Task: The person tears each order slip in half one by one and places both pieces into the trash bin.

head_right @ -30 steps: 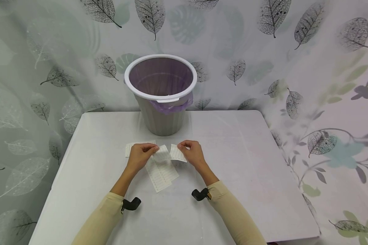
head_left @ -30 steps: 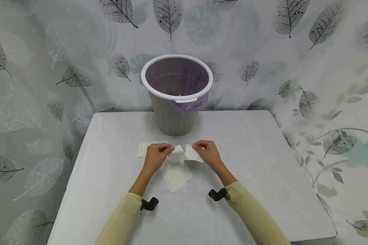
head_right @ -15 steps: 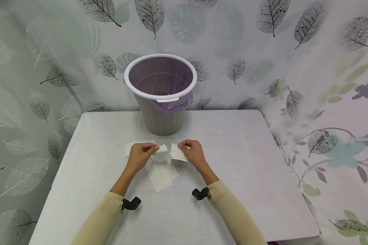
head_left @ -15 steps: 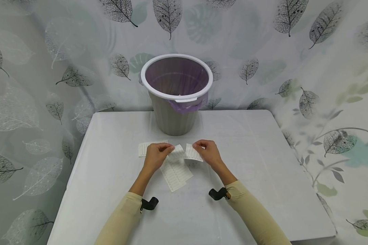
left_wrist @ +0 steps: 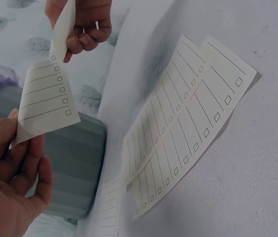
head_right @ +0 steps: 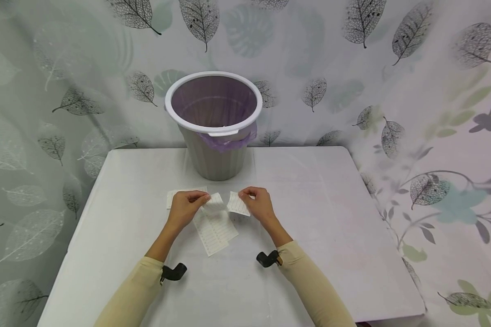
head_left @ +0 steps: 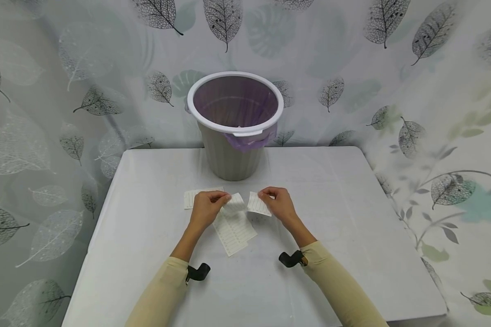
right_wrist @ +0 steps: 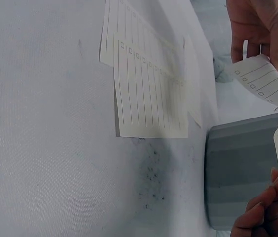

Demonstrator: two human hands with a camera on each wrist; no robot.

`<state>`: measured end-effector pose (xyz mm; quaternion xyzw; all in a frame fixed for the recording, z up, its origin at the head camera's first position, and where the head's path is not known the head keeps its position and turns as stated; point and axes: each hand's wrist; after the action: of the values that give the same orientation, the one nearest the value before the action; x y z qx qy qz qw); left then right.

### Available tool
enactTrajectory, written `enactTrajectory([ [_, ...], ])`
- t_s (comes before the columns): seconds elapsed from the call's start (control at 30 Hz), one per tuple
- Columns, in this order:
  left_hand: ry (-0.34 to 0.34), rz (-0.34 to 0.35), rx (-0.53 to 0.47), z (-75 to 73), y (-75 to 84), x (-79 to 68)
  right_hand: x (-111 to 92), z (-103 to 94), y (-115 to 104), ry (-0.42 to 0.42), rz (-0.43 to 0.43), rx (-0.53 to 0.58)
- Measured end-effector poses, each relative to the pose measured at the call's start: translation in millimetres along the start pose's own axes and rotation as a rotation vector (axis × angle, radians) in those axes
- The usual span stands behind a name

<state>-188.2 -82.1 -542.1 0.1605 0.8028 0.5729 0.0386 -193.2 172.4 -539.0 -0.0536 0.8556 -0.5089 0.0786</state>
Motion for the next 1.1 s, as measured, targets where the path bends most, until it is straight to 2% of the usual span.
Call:
enactTrajectory([
  [0.67,0.011,0.006,-0.006,-2.4,-0.1,-2.3,-1.7,-3.1,3.7,-0.004,0.034,0.039],
  [1.1,0.014,0.025,-0.023,-3.5,0.7,-3.6,-1.6,-3.7,6.8,-0.001,0.021,0.074],
])
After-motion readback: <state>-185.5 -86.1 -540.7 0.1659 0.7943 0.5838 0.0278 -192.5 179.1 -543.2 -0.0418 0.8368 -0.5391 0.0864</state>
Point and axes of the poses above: each hand's wrist, its own x-axis towards the middle knuckle, its own z-axis out of the palm, y = z × x, and after that the axes turned 11 degrees about -y, right-handed
